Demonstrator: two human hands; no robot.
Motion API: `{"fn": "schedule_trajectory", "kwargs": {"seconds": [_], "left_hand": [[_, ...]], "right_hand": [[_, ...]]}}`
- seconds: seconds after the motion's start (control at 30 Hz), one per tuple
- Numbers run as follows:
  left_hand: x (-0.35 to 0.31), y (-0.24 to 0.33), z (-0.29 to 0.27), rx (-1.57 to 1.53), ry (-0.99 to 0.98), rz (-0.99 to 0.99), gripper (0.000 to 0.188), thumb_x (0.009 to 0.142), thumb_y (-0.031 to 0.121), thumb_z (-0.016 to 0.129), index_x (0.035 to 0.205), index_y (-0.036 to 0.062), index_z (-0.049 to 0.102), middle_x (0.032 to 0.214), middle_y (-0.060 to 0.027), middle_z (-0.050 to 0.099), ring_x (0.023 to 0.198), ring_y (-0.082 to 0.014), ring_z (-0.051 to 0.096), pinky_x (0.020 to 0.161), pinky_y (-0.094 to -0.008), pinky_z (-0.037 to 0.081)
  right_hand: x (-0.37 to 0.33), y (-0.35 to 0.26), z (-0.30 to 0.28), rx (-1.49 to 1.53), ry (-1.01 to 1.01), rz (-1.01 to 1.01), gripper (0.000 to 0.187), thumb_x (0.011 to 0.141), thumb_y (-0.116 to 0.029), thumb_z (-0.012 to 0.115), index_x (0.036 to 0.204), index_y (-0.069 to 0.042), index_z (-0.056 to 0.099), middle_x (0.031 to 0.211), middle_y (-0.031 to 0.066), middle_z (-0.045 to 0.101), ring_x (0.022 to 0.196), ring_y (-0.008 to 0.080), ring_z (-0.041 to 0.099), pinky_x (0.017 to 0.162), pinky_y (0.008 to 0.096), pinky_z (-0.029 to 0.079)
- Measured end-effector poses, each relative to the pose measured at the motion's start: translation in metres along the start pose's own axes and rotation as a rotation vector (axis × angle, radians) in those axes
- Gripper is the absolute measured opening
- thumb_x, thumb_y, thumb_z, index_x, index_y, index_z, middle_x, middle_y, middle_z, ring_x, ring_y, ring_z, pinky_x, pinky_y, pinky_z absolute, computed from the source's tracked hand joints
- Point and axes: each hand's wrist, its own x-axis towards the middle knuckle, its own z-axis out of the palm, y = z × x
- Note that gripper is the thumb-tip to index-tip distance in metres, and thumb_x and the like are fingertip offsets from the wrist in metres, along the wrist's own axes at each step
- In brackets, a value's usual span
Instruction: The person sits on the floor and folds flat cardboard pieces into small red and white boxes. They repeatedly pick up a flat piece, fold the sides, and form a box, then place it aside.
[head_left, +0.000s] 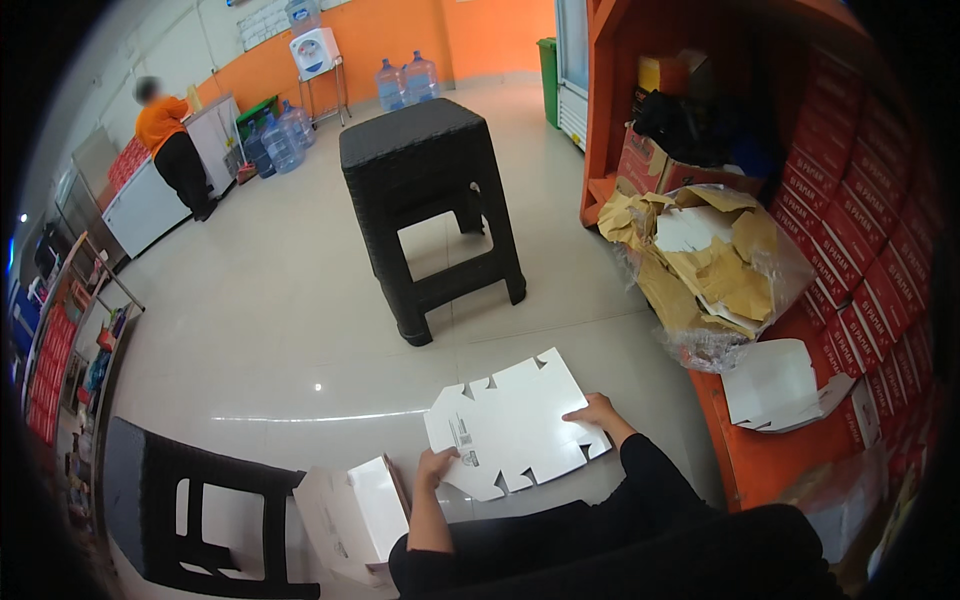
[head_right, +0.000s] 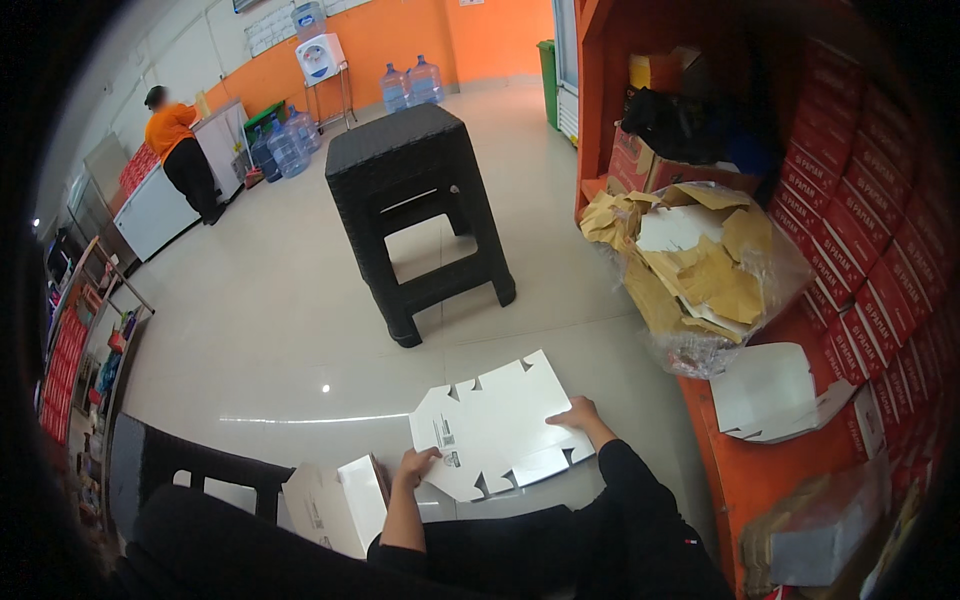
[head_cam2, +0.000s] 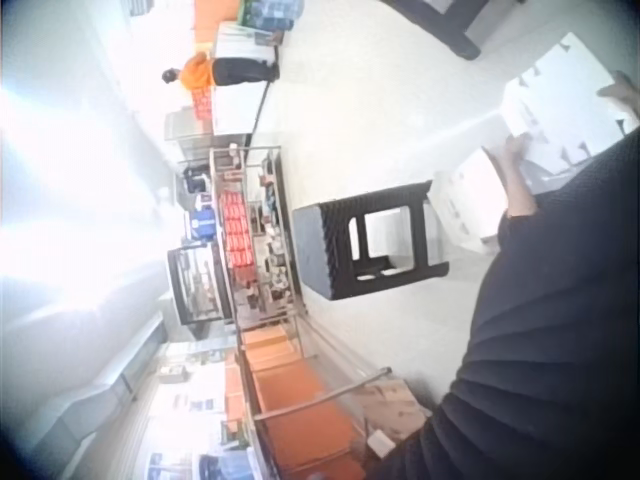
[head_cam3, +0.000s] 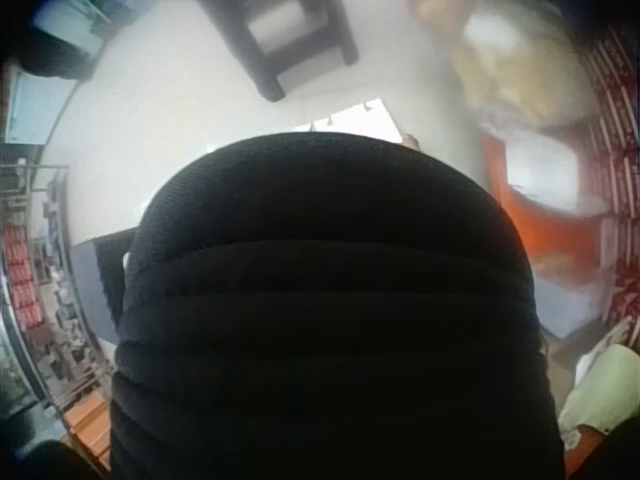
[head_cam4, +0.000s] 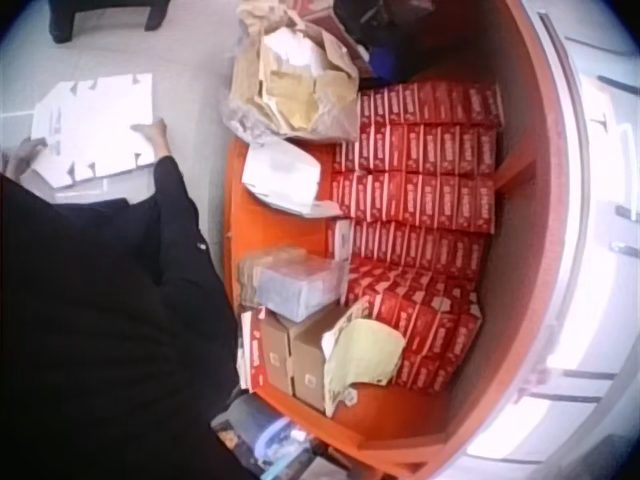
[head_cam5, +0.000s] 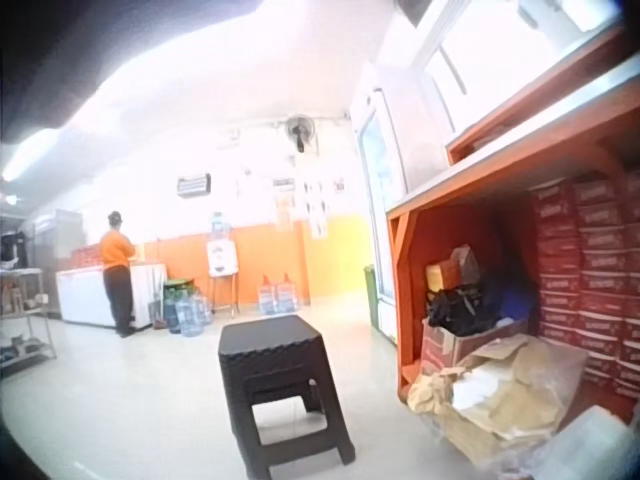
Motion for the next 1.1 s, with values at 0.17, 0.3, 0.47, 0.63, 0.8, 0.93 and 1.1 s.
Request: {"fn": "schedule_trajectory", "kwargs": {"seconds": [0.17,0.3,0.47,0.63,0.8,0.93,1.1], "left_hand": [[-0.023,-0.040,0.076,-0.092,0.448,0.383,0.046,0.063,0.000,0.076,0.104,-0.0028,0.054,0.094,-0.0118,0.064,0.088,-0.0226,0.062,0.075,-0.0330,0.050],[-0.047,-0.042,0.130,-0.175,0.501,0.325,0.047,0.064,-0.004,0.073,0.106,-0.0028,0.052,0.102,-0.0137,0.062,0.089,-0.0235,0.061,0.079,-0.0321,0.049],[-0.077,-0.028,0.155,-0.384,0.534,0.280,0.047,0.065,-0.004,0.072,0.107,-0.0038,0.051,0.102,-0.0144,0.061,0.091,-0.0236,0.061,0.081,-0.0311,0.047],[-0.081,-0.030,0.163,-0.433,0.587,0.279,0.046,0.069,-0.003,0.069,0.110,-0.0059,0.049,0.104,-0.0172,0.060,0.095,-0.0272,0.059,0.083,-0.0325,0.046],[-0.089,-0.027,0.163,-0.554,0.605,0.239,0.043,0.072,-0.006,0.067,0.111,-0.0075,0.049,0.106,-0.0182,0.059,0.095,-0.0281,0.059,0.084,-0.0328,0.045],[-0.089,-0.022,0.166,-0.621,0.574,0.175,0.040,0.075,-0.006,0.065,0.111,-0.0094,0.049,0.108,-0.0182,0.058,0.096,-0.0266,0.058,0.083,-0.0325,0.046],[-0.093,-0.023,0.173,-0.768,0.606,0.090,0.037,0.076,-0.005,0.064,0.110,-0.0106,0.049,0.107,-0.0181,0.059,0.093,-0.0257,0.059,0.080,-0.0322,0.048]], "right_hand": [[-0.012,-0.042,-0.019,-0.438,0.123,0.146,0.054,0.055,-0.041,0.082,0.096,-0.008,0.067,0.097,0.0115,0.066,0.090,0.0279,0.064,0.078,0.0337,0.050],[-0.016,-0.056,-0.030,-0.532,0.232,0.094,0.038,0.058,-0.029,0.078,0.090,-0.011,0.067,0.094,0.0094,0.066,0.087,0.0271,0.064,0.072,0.0348,0.051],[-0.007,-0.047,-0.005,-0.594,0.525,-0.310,0.020,0.059,-0.008,0.064,0.079,-0.010,0.064,0.080,0.0083,0.063,0.077,0.0283,0.062,0.065,0.0376,0.049],[-0.003,-0.055,0.017,-0.775,0.589,-0.452,0.015,0.063,-0.009,0.058,0.077,-0.010,0.062,0.076,0.0071,0.062,0.072,0.0267,0.061,0.064,0.0389,0.045],[0.015,-0.083,0.020,-0.849,0.495,-0.394,0.013,0.066,-0.013,0.057,0.078,-0.011,0.061,0.076,0.0064,0.062,0.069,0.0241,0.060,0.066,0.0383,0.042],[0.035,-0.083,0.042,-0.993,0.418,-0.467,0.018,0.069,-0.016,0.056,0.086,-0.010,0.061,0.077,0.0046,0.063,0.071,0.0213,0.060,0.068,0.0368,0.039],[0.016,-0.072,0.074,-0.851,0.454,-0.557,0.049,0.079,-0.025,0.053,0.124,-0.006,0.045,0.116,0.0104,0.053,0.112,0.0232,0.047,0.093,0.0448,0.031]]}}
